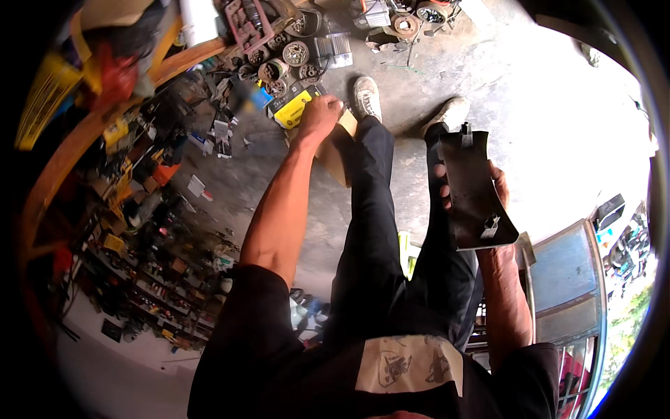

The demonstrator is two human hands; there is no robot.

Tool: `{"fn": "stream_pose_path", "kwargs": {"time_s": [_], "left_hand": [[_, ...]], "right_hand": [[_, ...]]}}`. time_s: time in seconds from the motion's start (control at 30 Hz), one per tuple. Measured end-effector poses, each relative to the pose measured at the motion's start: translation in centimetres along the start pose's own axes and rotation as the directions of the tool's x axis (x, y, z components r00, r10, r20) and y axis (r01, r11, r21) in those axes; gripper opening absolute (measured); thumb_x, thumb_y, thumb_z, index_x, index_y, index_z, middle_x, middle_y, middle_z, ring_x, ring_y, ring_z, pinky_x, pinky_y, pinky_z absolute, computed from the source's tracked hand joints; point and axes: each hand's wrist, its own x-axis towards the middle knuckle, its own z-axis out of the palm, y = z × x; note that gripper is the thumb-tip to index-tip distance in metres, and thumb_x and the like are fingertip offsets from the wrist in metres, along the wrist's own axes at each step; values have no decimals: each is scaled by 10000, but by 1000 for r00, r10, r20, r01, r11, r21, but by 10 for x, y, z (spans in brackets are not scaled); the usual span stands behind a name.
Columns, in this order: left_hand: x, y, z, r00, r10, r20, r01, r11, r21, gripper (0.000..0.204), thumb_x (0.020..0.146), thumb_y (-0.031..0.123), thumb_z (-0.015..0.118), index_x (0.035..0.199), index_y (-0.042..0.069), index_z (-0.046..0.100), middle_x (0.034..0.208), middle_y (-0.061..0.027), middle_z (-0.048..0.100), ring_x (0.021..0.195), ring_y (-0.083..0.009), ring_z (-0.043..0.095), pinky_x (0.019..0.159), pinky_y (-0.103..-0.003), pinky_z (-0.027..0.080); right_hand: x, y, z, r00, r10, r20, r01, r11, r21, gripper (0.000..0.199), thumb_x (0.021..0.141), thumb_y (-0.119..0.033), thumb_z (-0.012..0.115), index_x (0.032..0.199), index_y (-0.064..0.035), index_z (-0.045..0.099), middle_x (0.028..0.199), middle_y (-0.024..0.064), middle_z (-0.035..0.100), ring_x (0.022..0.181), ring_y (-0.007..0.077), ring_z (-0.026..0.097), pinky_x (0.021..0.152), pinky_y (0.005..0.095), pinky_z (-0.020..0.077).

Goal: The person fits a yellow plastic cover onto the front of a scooter, aligns it, and secures it with a screwdriver. They then remove the seat, search through a tool tray, and retrieve a small metal part before returning to the scooter.

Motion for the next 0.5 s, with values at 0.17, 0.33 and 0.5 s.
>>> {"fn": "stream_pose_path", "kwargs": {"time_s": [0.17,0.33,0.5], "left_hand": [[95,-13,5,996,-14,89,4,993,115,307,991,247,659,1125,-5,773,1067,-253,777,1036,-390,757,925,-449,579],[201,-46,12,996,56,63,-69,968,241,341,976,284,718,1195,26,760,1169,-212,765,1107,-360,729,982,-426,552],[263,-58,33,971,233,-46,-180,845,503,735,916,412,808,1501,49,552,1505,-198,570,1390,-362,561,1178,-448,458]], "right_hand": [[90,27,-55,998,2,-69,3,997,77,690,1102,-512,402,1526,25,495,1236,261,711,881,299,761,731,364,670],[183,57,-107,1000,18,8,-20,961,276,659,1107,-493,419,1529,7,499,1253,285,704,925,344,775,728,401,680],[234,82,-142,999,36,-30,-23,933,360,656,1099,-483,434,1520,15,504,1250,286,706,914,338,775,746,411,677]]}}
